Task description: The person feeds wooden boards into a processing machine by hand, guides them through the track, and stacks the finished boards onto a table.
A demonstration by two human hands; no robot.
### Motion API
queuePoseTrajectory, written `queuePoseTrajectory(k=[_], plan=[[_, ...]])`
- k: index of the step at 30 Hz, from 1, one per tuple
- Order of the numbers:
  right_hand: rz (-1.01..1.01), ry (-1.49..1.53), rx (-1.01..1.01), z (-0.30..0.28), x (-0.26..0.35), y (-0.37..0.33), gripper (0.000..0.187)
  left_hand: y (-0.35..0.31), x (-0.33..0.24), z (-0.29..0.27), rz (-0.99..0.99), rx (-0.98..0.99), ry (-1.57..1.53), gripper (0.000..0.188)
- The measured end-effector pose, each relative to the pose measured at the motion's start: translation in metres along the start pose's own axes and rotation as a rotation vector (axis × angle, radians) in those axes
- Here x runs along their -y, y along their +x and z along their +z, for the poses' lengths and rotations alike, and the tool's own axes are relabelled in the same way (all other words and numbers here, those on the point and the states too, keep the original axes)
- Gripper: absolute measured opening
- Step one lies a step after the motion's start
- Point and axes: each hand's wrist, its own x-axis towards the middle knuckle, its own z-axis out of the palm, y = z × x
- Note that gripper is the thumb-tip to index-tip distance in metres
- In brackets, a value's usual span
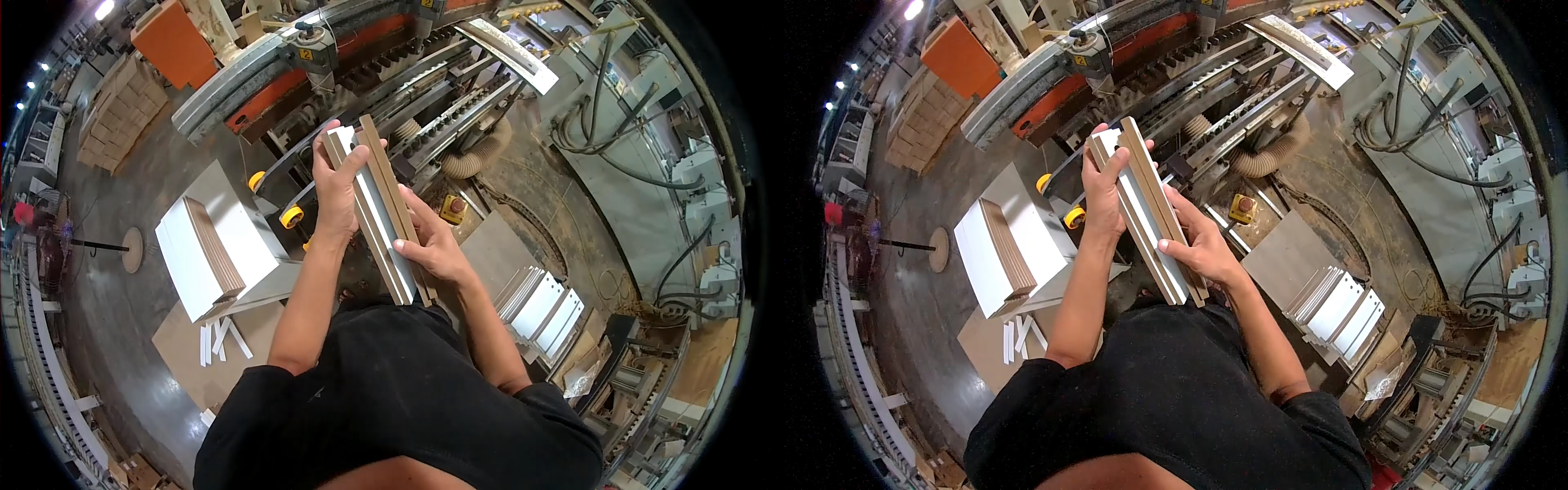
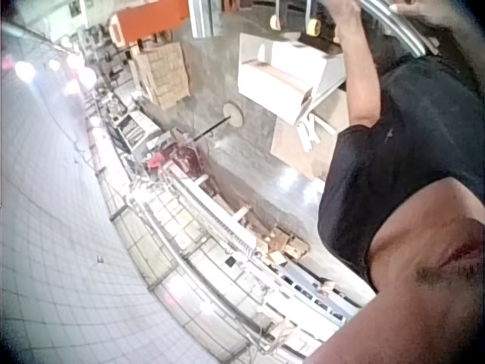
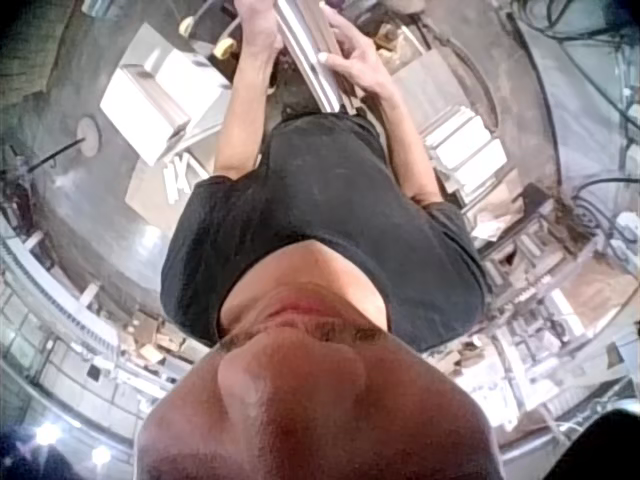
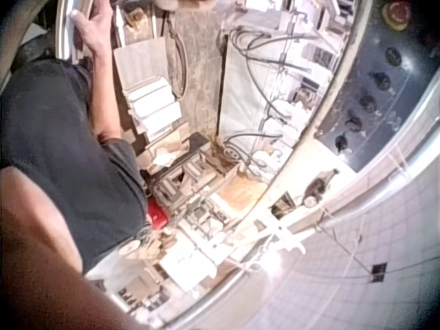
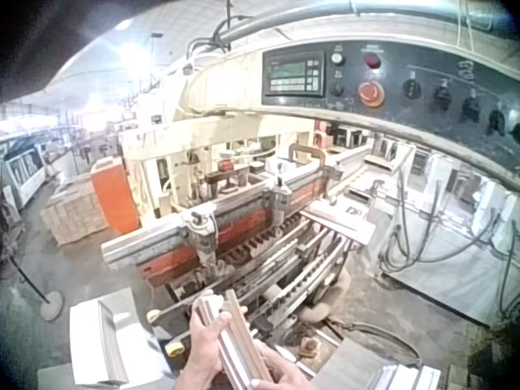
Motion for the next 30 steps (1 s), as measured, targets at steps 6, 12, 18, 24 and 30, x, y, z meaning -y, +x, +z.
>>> queuePoseTrajectory(k=[6,12,18,24,30], plan=[[0.017,0.061,-0.001,-0.006,0.008,-0.002,0.083,0.008,0.006,-0.016,-0.006,-0.008,-0.065,0.05],[0.054,-0.183,0.022,-0.009,0.012,-0.002,0.082,0.009,0.002,-0.007,0.004,-0.017,-0.138,0.046],[-0.058,-0.475,0.015,0.001,0.007,0.007,0.103,0.008,0.015,0.0,0.034,-0.129,-0.011,0.048],[0.101,-0.049,0.042,-0.002,0.012,0.017,0.103,0.048,0.029,-0.035,-0.131,-0.17,0.168,0.052],[0.294,0.221,0.173,0.006,0.048,0.036,0.081,0.079,0.017,-0.081,-0.479,-0.096,0.202,0.033]])
